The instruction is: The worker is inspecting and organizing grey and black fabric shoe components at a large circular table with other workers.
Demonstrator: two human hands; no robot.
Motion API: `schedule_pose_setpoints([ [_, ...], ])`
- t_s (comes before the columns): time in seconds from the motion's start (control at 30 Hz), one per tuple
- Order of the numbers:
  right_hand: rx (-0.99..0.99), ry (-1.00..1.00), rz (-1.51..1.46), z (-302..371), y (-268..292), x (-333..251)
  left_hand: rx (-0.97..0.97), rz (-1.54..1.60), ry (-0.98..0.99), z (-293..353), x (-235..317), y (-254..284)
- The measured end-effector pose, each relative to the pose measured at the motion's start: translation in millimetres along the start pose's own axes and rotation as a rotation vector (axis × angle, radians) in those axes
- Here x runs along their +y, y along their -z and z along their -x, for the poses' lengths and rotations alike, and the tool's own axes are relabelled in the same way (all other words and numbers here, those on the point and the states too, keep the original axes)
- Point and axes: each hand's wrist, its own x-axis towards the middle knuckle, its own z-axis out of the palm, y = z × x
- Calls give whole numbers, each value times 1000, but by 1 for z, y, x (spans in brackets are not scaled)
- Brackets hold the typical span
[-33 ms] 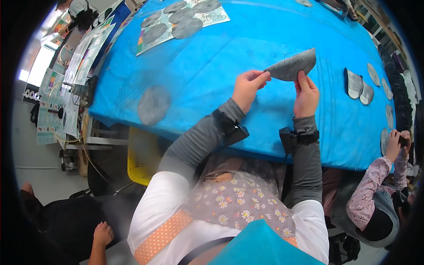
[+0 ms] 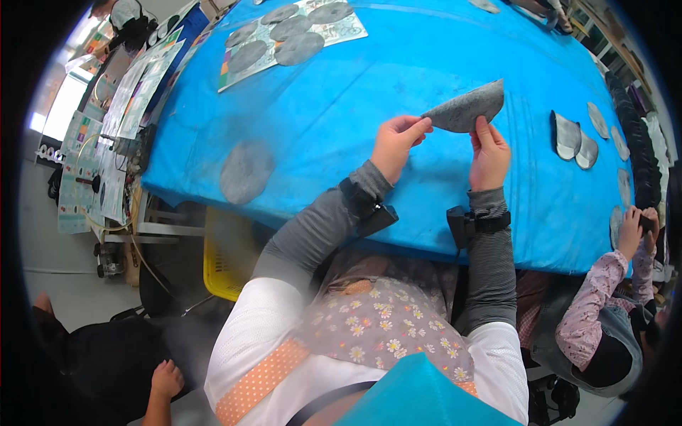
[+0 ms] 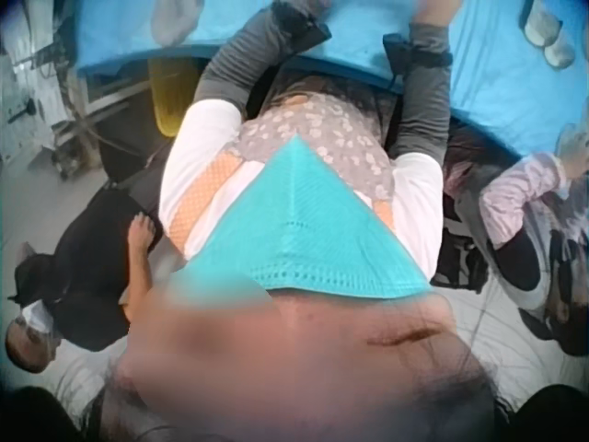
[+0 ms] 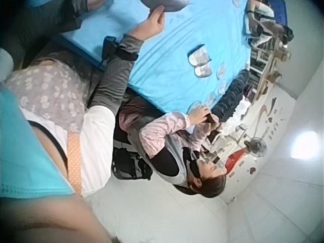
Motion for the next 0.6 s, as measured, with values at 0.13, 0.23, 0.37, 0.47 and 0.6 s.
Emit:
schedule_pose_setpoints([
  [0.13, -16, -23, 7, -1, -1, -3, 5, -6, 26, 0, -1, -2],
  [0.23, 0, -32, 29, -2, -2, -5, 0, 9, 44, -1, 0, -3],
  [0.37, -47, 5, 79, -1, -1, -8, 3, -12, 50, -2, 0, -3],
  [0.47, -49, 4, 127, -3, 1, -8, 55, -72, 50, -4, -3, -4],
  [0.6, -40, -7, 39, -5, 2, -7, 56, -50, 71, -4, -5, -5],
])
